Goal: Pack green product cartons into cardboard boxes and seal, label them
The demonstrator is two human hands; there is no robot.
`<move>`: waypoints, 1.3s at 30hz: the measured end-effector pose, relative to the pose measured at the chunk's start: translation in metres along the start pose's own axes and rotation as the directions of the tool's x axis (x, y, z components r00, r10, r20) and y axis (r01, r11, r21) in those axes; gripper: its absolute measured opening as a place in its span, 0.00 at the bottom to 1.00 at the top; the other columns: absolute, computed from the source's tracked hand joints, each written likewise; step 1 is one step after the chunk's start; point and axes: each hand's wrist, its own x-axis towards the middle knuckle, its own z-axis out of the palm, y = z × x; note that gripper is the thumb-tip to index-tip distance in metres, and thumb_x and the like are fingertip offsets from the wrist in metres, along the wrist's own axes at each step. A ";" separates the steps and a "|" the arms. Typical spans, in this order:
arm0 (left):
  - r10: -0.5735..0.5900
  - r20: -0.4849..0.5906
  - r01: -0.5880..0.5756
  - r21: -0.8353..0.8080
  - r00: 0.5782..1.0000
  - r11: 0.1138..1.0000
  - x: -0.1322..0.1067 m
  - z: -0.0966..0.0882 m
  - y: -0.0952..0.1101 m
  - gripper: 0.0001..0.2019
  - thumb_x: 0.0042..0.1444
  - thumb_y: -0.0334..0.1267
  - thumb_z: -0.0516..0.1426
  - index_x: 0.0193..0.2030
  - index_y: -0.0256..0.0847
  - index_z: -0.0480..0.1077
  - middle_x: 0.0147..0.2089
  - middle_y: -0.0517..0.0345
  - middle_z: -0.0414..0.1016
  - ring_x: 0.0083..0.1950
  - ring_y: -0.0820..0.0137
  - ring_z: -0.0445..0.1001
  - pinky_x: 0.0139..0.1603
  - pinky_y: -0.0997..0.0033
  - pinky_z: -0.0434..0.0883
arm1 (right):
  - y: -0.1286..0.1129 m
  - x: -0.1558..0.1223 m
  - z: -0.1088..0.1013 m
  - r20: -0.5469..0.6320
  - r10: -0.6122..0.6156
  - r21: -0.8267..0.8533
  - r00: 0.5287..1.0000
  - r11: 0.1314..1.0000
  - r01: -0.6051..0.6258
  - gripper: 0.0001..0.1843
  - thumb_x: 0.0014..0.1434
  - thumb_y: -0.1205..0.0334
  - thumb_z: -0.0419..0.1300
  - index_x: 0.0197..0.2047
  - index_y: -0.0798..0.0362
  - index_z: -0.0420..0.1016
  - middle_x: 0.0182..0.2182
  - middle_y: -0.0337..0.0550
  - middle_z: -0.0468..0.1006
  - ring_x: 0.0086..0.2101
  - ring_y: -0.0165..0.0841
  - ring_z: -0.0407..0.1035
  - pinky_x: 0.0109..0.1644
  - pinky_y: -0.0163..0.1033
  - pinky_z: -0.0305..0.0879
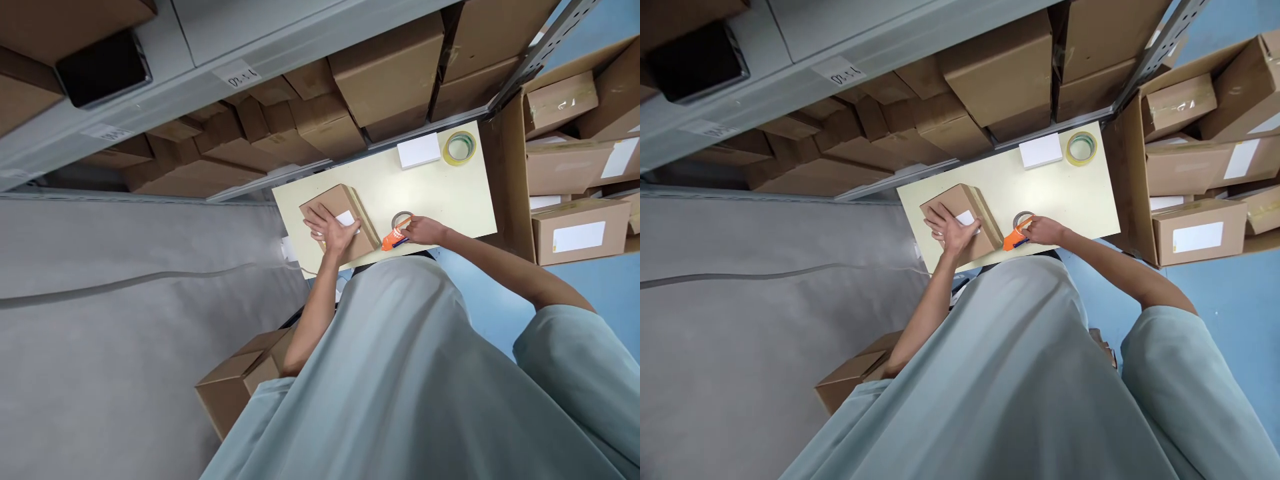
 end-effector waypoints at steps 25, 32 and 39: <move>-0.060 -0.022 0.058 -0.083 0.998 0.995 0.009 0.003 0.013 0.69 0.48 0.59 0.70 0.89 0.42 0.38 0.91 0.37 0.27 0.90 0.31 0.23 0.84 0.23 0.39 | -0.048 -0.021 0.011 0.101 0.281 0.062 0.954 0.955 -0.288 0.27 0.84 0.61 0.38 0.58 0.67 0.76 0.42 0.62 0.85 0.40 0.46 0.75 0.54 0.50 0.64; -0.054 -0.026 0.051 -0.120 0.998 0.991 0.002 -0.002 0.018 0.70 0.50 0.60 0.71 0.89 0.35 0.37 0.91 0.35 0.25 0.90 0.31 0.23 0.85 0.25 0.37 | -0.060 -0.014 0.014 0.082 0.366 0.059 0.927 0.927 -0.371 0.28 0.85 0.56 0.40 0.55 0.65 0.76 0.39 0.60 0.85 0.38 0.45 0.75 0.51 0.48 0.62; -0.153 -0.015 0.148 -0.177 0.988 0.973 0.002 -0.003 0.029 0.69 0.51 0.60 0.72 0.89 0.37 0.37 0.91 0.34 0.23 0.89 0.31 0.20 0.84 0.23 0.37 | -0.061 -0.017 0.014 0.051 0.474 0.068 0.879 0.876 -0.477 0.28 0.85 0.51 0.42 0.54 0.64 0.75 0.37 0.59 0.86 0.37 0.45 0.76 0.50 0.47 0.62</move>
